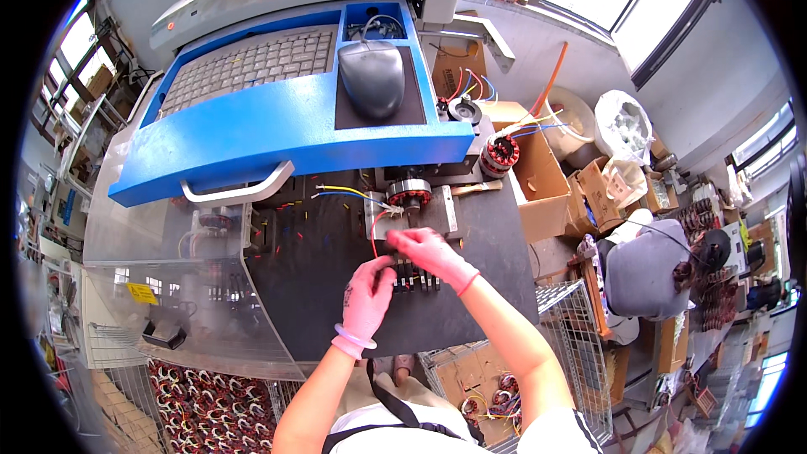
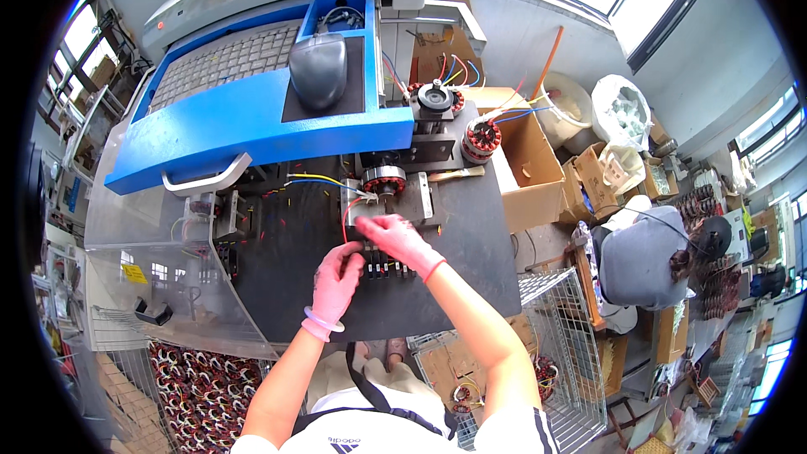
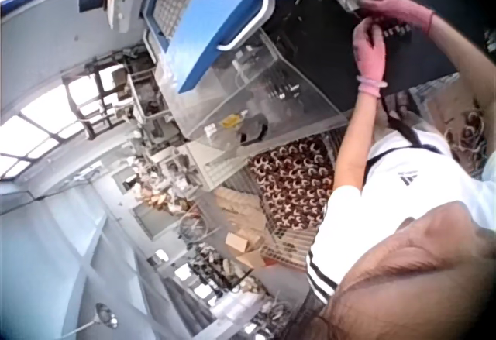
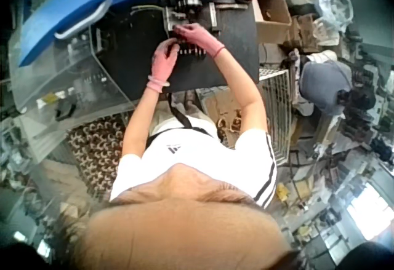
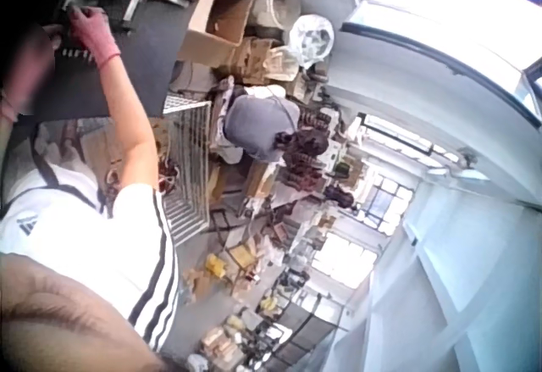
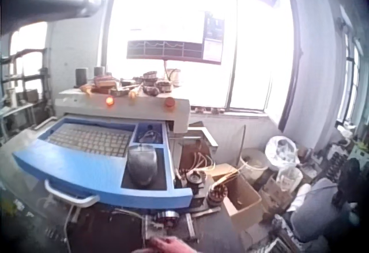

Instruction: The person takes motor stators from a large wire crate, places them one at a time into a machine to process the wire leads, and then places the processed stators into a smaller crate.

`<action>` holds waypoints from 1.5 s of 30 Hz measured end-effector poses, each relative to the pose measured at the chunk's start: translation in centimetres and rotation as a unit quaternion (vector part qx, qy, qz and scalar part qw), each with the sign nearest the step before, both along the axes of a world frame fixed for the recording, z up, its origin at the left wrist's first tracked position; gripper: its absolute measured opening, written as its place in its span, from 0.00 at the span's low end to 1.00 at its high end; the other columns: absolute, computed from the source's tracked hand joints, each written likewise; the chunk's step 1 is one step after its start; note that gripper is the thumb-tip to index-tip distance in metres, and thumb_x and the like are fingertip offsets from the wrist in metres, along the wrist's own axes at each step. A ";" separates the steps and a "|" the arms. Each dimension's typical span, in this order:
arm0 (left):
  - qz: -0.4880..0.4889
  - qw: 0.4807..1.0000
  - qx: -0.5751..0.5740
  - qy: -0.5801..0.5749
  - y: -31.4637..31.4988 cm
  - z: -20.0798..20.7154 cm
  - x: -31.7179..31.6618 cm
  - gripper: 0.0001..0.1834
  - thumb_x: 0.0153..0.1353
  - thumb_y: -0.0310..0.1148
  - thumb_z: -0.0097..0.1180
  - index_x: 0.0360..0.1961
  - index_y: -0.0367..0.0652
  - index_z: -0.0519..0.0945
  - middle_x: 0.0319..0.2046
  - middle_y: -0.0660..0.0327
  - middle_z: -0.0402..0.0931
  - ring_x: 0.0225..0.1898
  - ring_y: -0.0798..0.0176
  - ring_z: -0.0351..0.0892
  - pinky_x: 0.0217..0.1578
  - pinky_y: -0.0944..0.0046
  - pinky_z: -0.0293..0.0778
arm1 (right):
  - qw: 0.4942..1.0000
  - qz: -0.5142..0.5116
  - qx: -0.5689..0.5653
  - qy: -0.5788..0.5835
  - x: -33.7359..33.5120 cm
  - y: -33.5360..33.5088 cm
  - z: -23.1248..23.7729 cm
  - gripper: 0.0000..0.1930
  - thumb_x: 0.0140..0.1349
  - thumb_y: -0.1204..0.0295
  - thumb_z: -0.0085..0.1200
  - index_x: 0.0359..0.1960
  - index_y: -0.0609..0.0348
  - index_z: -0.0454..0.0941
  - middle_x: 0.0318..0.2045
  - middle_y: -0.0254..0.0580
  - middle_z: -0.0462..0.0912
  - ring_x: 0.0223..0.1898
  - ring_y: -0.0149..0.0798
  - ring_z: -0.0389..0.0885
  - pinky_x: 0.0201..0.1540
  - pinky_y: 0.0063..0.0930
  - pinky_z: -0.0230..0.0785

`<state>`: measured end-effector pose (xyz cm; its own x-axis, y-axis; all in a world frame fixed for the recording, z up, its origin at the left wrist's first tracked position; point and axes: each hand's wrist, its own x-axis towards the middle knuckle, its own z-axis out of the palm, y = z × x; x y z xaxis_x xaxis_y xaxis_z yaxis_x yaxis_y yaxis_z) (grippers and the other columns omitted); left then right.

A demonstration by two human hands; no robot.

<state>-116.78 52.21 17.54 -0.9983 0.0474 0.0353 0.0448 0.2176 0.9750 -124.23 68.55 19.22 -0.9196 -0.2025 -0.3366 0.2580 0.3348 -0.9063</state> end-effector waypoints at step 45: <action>-0.149 0.771 -0.608 0.113 4.2 -7.0 5.1 0.30 0.61 0.42 0.50 0.63 0.42 0.66 0.36 0.62 0.70 0.34 0.63 0.76 0.31 0.57 0.73 | 0.951 0.144 0.224 0.159 -0.2 1.9 -0.7 0.09 0.55 0.66 0.55 0.32 0.59 0.77 0.27 0.48 0.82 0.35 0.50 0.82 0.41 0.40 0.72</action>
